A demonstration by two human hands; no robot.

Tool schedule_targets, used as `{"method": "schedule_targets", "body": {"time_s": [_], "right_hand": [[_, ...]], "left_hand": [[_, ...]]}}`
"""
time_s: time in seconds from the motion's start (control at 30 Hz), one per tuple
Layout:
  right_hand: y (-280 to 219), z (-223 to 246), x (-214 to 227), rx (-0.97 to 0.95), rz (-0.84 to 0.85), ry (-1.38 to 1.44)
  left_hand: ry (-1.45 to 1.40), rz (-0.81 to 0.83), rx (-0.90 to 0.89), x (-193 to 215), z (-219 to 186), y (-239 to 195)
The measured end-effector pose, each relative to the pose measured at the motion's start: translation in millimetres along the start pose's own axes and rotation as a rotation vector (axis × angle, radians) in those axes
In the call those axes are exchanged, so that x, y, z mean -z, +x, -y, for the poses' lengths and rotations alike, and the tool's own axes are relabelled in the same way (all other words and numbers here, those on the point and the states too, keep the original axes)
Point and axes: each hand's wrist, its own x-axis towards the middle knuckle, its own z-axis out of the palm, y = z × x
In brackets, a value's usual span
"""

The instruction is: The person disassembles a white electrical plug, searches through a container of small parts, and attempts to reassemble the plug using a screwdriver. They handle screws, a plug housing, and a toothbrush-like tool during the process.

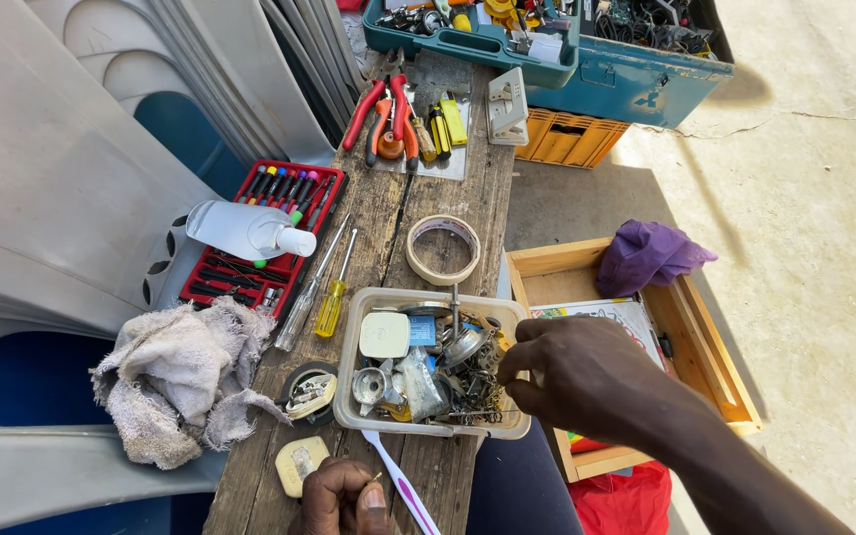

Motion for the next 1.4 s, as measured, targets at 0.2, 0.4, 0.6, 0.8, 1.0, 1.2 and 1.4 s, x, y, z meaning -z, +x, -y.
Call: {"method": "schedule_targets", "body": {"time_s": [0.2, 0.4, 0.6, 0.8, 1.0, 1.2, 1.4], "right_hand": [[8.8, 11.0, -33.0, 0.015, -0.126, -0.138], [6.8, 21.3, -33.8, 0.054, -0.149, -0.104], [10.5, 18.0, -42.2, -0.028, -0.210, 0.033], [13.8, 23.2, -30.8, -0.018, -0.138, 0.018], [10.5, 9.4, -22.0, 0.030, -0.131, 0.170], [-3.0, -2.4, -24.6, -0.209, -0.123, 0.820], [-10.5, -18.6, -48.8, -0.138, -0.242, 1.020]], "left_hand": [[-0.032, -0.026, 0.003, -1.0, 23.0, -7.0], [0.068, -0.024, -0.033, 4.7, 0.2, -0.9], [0.098, 0.033, -0.023, 9.0, -8.4, 4.0], [0.154, 0.048, -0.028, 10.0, -4.8, 4.7], [0.093, 0.072, -0.038, 10.8, 0.0, 5.7], [0.073, 0.030, -0.055, 6.4, 7.0, 2.2], [0.085, 0.029, -0.013, 5.1, 1.8, 1.4]]}}
